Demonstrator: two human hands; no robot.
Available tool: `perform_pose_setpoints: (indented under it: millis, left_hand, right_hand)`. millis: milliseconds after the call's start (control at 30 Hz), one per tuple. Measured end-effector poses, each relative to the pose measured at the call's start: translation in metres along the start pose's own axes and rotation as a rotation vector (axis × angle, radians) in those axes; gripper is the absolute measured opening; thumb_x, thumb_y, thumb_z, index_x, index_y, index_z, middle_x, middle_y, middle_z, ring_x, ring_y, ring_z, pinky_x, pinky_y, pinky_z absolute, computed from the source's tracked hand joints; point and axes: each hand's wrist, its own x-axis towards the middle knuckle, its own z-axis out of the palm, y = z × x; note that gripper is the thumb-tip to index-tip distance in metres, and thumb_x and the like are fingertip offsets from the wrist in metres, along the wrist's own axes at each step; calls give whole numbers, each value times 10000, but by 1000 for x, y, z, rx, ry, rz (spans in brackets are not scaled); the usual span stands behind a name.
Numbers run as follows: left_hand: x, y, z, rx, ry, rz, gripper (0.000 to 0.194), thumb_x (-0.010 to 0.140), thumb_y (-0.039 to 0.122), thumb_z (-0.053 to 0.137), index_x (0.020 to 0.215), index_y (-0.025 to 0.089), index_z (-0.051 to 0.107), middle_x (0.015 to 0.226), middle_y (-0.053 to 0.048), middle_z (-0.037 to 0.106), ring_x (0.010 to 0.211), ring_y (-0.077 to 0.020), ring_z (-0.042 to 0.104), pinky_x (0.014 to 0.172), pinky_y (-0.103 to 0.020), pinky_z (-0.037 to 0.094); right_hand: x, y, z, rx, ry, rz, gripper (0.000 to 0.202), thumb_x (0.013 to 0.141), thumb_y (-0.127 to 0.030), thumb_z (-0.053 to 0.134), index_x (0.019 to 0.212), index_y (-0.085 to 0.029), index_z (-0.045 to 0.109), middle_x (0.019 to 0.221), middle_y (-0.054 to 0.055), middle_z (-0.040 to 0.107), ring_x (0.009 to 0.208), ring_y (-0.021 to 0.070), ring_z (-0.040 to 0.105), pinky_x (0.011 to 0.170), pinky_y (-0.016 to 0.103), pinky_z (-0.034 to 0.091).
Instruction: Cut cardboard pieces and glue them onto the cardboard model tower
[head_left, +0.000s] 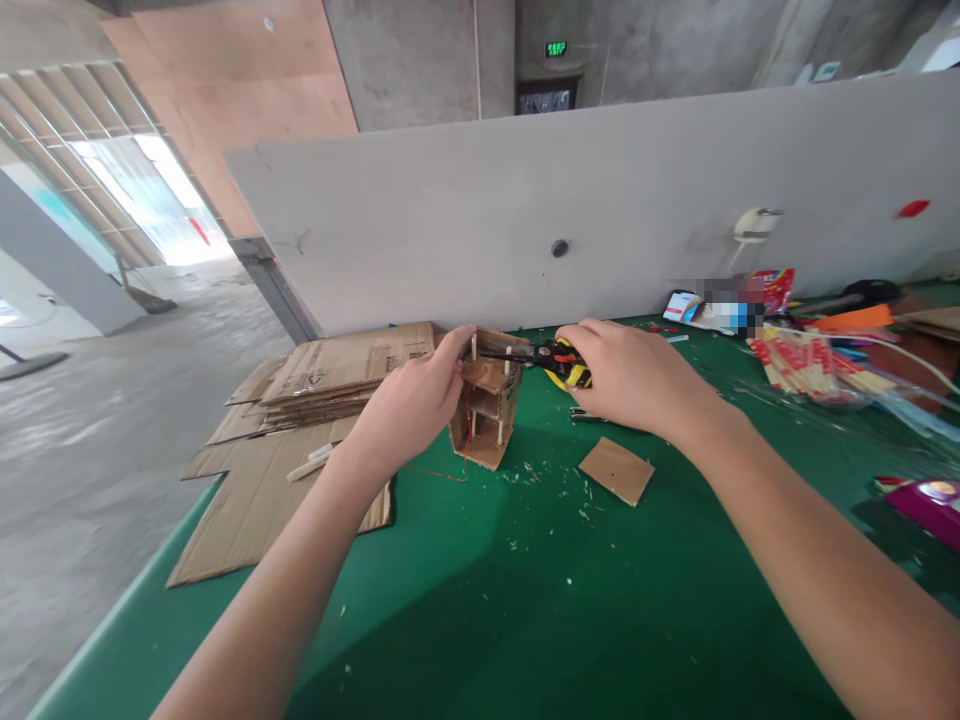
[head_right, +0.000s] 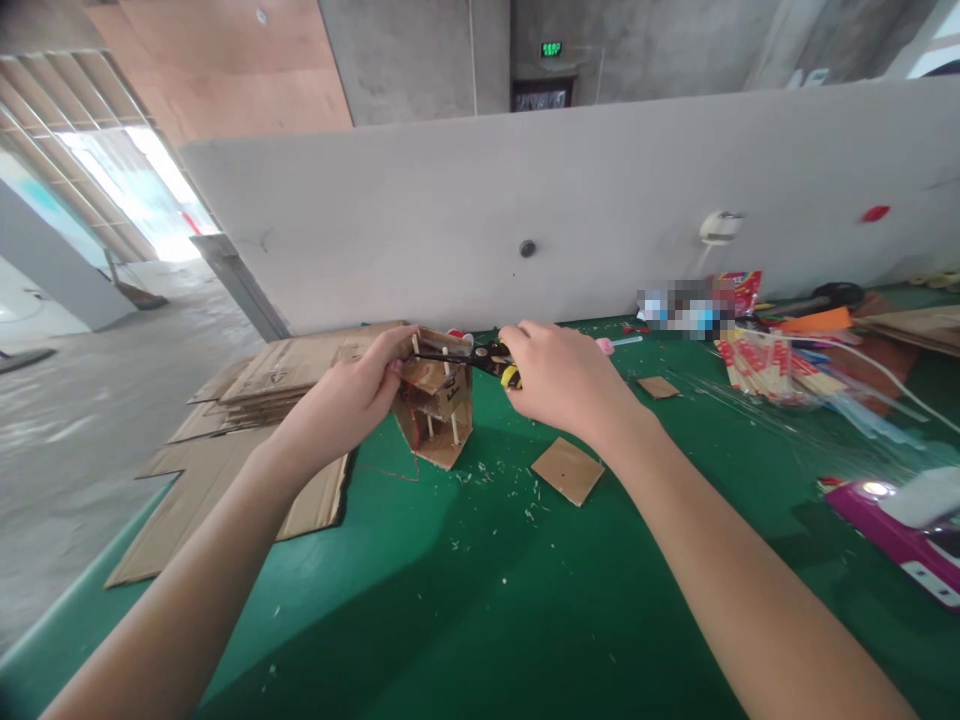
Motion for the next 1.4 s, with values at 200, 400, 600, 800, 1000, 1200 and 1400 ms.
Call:
perform_pose_setpoints:
  millis: [200,400,600,800,1000,1200,1400]
  left_hand:
    - [0,1,0,9,-1,13,485,949,221,240,1433,214,270,954,-104,698,796,-283,677,700,-414,503]
    - [0,2,1,13,8,15,489,946,221,246,1435,216,268,976,-103,697,800,-278,675,699,-406,503]
    - [0,2,0,26,5,15,489,946,220,254,1434,225,271,961,-93,699,790,-258,672,693,-385,505]
    - [0,1,1,34,15,24,486,949,230,254,1435,216,280,957,-98,703,792,-255,673,686,-378,510]
    - [0,0,2,32,22,28,502,947,225,267,1449,220,275,949,-98,704,783,-252,675,686,-375,515]
    - [0,1,1,54,15,33,498,953,232,256,1451,220,266,968,-101,704,788,-258,676,690,-382,512]
    - [0,1,1,60,16,35,495,952,220,254,1446,219,268,987,-99,705,780,-251,675,680,-377,510]
  right_hand:
    - [0,2,0,-3,12,-8,395,727,-190,508,1114,-167,578,1004,95,640,760,221,582,543,310,304]
    - [0,3,1,-9,25,-26,388,719,-177,501,1098,-162,583,990,96,641,746,213,571,550,310,296]
    - [1,4,1,-3,15,-27,408,695,-161,497,1094,-155,583,988,95,640,738,207,567,546,309,292]
    - [0,4,0,-24,9,-20,405,694,-156,499,1090,-160,584,969,90,642,749,219,573,562,316,304]
    - [1,4,2,-37,-12,-22,445,675,-80,489,1105,-163,571,960,89,641,773,219,578,588,314,318]
    - [2,4,2,-50,-6,-47,402,692,-86,492,1081,-153,568,958,98,651,775,223,583,606,322,331]
    - [3,5,5,-84,4,-62,370,695,-76,494,1051,-156,558,961,100,663,763,223,589,607,324,335]
